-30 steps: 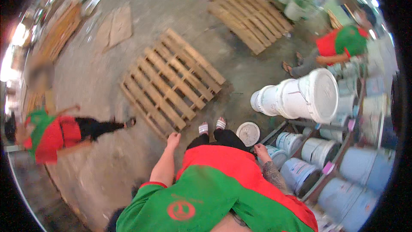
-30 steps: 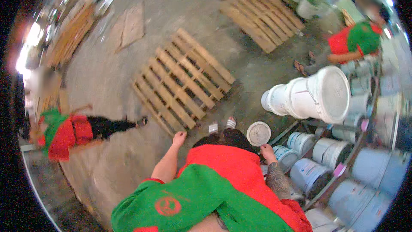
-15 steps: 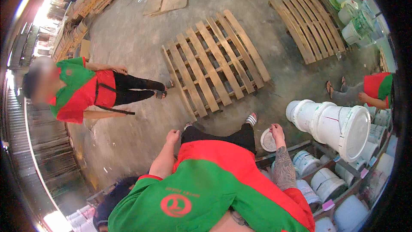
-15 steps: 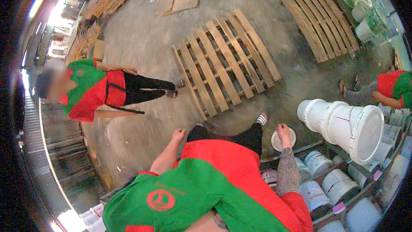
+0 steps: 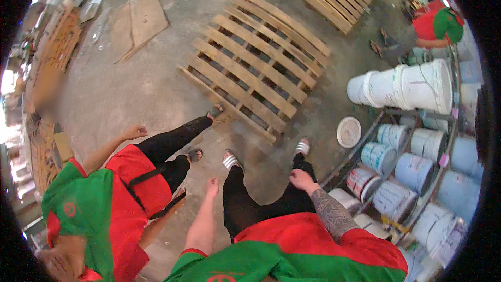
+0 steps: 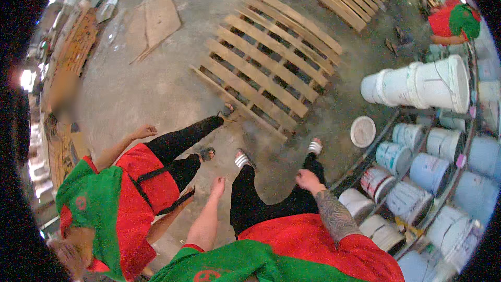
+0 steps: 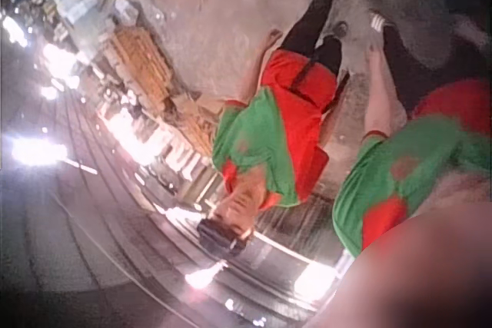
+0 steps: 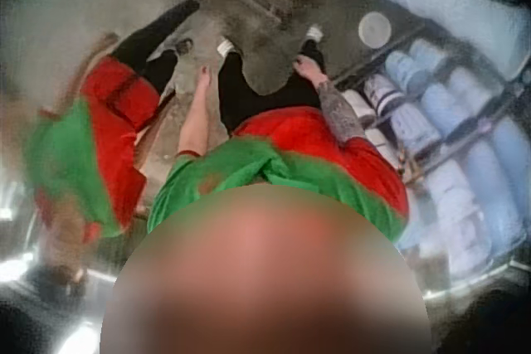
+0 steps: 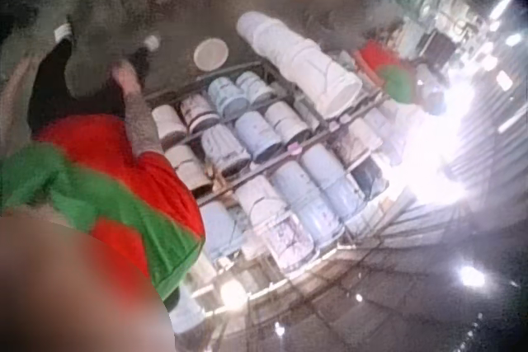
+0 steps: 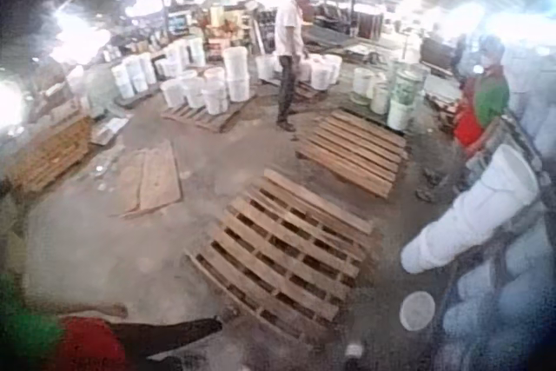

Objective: The person moves white plastic buckets from a shelf and stacks them on wooden pallets. They also handle a green bucket and a white jug, placing them among other containers. The person works alongside others in a warehouse environment.

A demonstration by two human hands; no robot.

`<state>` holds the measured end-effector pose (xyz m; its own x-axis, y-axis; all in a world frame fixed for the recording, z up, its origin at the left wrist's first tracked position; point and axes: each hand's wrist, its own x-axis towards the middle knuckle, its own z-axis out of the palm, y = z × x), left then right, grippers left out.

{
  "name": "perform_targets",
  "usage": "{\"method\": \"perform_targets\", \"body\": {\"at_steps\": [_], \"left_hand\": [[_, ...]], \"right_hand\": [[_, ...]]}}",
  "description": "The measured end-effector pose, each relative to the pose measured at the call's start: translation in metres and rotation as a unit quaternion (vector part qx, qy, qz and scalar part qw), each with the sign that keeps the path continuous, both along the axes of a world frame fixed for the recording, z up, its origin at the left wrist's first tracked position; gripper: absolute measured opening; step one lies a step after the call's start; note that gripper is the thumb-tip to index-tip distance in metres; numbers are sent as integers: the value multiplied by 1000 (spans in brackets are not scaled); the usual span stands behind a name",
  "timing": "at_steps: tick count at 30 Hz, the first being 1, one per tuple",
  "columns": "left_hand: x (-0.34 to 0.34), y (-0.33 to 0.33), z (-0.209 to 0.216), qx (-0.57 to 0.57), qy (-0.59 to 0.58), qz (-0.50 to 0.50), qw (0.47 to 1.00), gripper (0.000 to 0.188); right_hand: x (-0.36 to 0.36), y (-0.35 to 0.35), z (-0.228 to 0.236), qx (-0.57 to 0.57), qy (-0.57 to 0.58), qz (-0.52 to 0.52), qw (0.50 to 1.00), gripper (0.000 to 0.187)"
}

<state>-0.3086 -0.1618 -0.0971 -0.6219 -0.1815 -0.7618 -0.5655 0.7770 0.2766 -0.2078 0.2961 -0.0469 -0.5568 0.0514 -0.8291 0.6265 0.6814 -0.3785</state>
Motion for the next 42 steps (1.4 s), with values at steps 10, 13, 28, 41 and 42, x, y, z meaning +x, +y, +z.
{"method": "perform_targets", "body": {"at_steps": [10,13,28,41,42], "left_hand": [[-17,-48,52,-68,-114,-125,983,49],[-62,-1,5,-109,1,-156,982,49],[-382,143,-528,352,-38,353,866,96],[-487,316,-543,374,44,324,868,84],[-488,327,-547,342,54,329,879,84]], "right_hand": [[-7,-118,-4,-115,21,-145,983,35],[-24,-107,-90,-118,-19,-315,942,29],[-164,-173,-579,-335,23,-859,386,66],[-313,-50,-649,-310,277,-874,252,58],[-320,-40,-648,-305,252,-887,236,59]]}}
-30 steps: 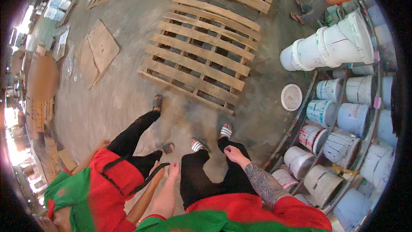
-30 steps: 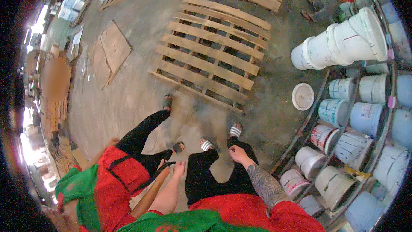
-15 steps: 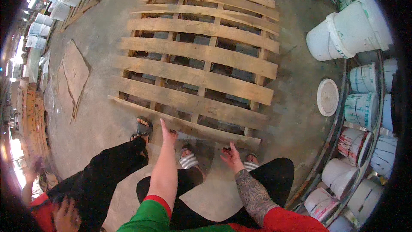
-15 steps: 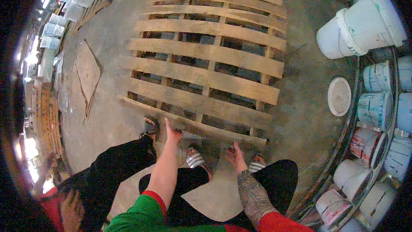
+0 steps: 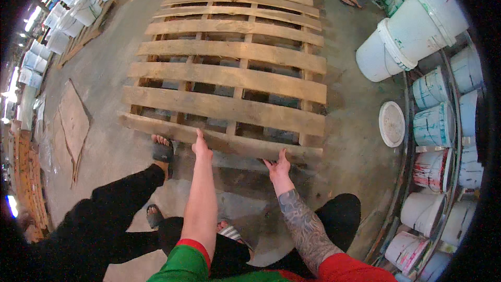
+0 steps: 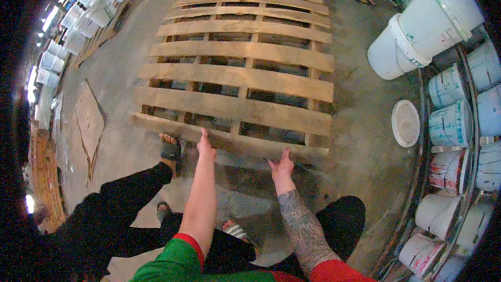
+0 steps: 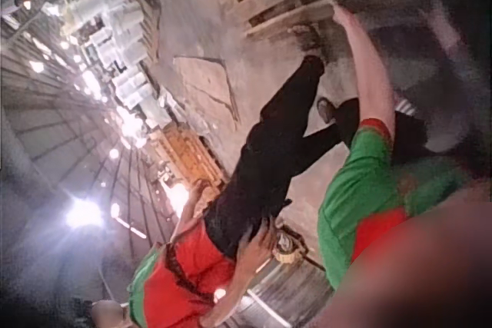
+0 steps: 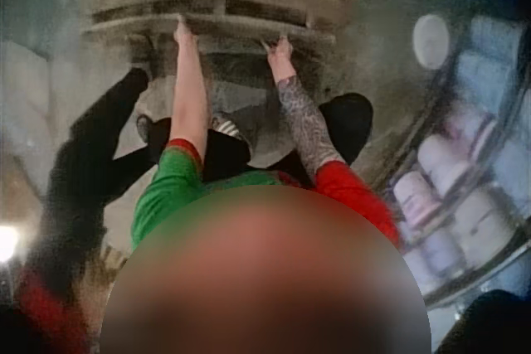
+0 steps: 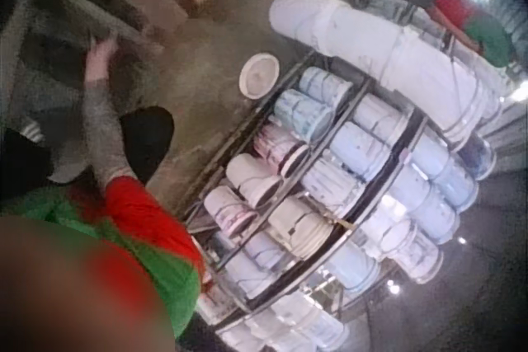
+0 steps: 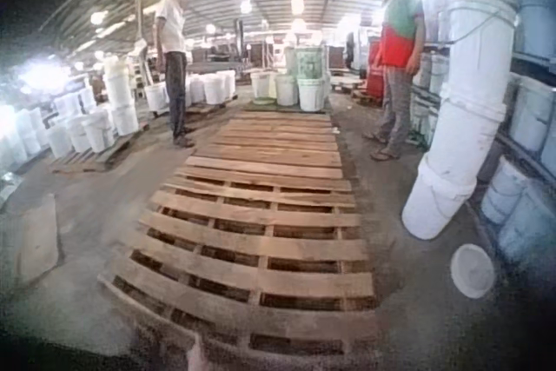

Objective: The person moves white plastic buckets from a shelf and stacks them on wooden pallets. They also handle a green bucket and a white jug, placing them among other containers. The person works alongside others in a warehouse environment.

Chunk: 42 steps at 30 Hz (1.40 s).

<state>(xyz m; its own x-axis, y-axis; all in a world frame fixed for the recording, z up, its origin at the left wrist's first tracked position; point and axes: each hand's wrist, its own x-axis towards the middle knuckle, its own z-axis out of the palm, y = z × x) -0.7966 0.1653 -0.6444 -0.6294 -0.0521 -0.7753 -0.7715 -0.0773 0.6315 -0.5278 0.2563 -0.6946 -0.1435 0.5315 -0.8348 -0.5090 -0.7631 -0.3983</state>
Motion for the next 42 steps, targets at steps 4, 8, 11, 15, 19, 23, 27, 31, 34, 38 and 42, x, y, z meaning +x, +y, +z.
{"method": "perform_targets", "body": {"at_steps": [4,8,11,15,19,23,27,31,34,38,42], "left_hand": [[-8,11,-11,27,20,17,999,77],[-6,-5,-16,128,48,-12,991,77],[-8,-1,-27,53,40,-6,998,81],[-15,0,-35,20,28,-43,998,89],[-17,-36,14,-24,-93,-303,948,86],[56,-82,132,-323,355,-514,711,40],[124,-129,315,-259,409,-679,552,29],[161,-186,492,-309,363,-566,673,33],[176,-245,573,-365,162,-514,759,32],[180,-319,606,-298,75,-573,759,36],[163,-361,623,-339,10,-665,666,36]], "right_hand": [[-13,15,14,16,-29,-3,999,59],[-10,8,23,18,-9,-13,1000,56],[-10,11,18,31,7,-1,999,55],[5,24,24,-24,24,53,998,55],[55,51,88,-73,-77,381,919,50],[103,86,210,322,-405,599,612,45],[179,101,375,385,-407,519,645,46],[290,83,556,266,-457,562,636,47],[365,43,649,167,-531,619,554,40],[409,2,684,-58,-586,676,444,35],[430,-41,695,61,-590,532,605,41]]}}
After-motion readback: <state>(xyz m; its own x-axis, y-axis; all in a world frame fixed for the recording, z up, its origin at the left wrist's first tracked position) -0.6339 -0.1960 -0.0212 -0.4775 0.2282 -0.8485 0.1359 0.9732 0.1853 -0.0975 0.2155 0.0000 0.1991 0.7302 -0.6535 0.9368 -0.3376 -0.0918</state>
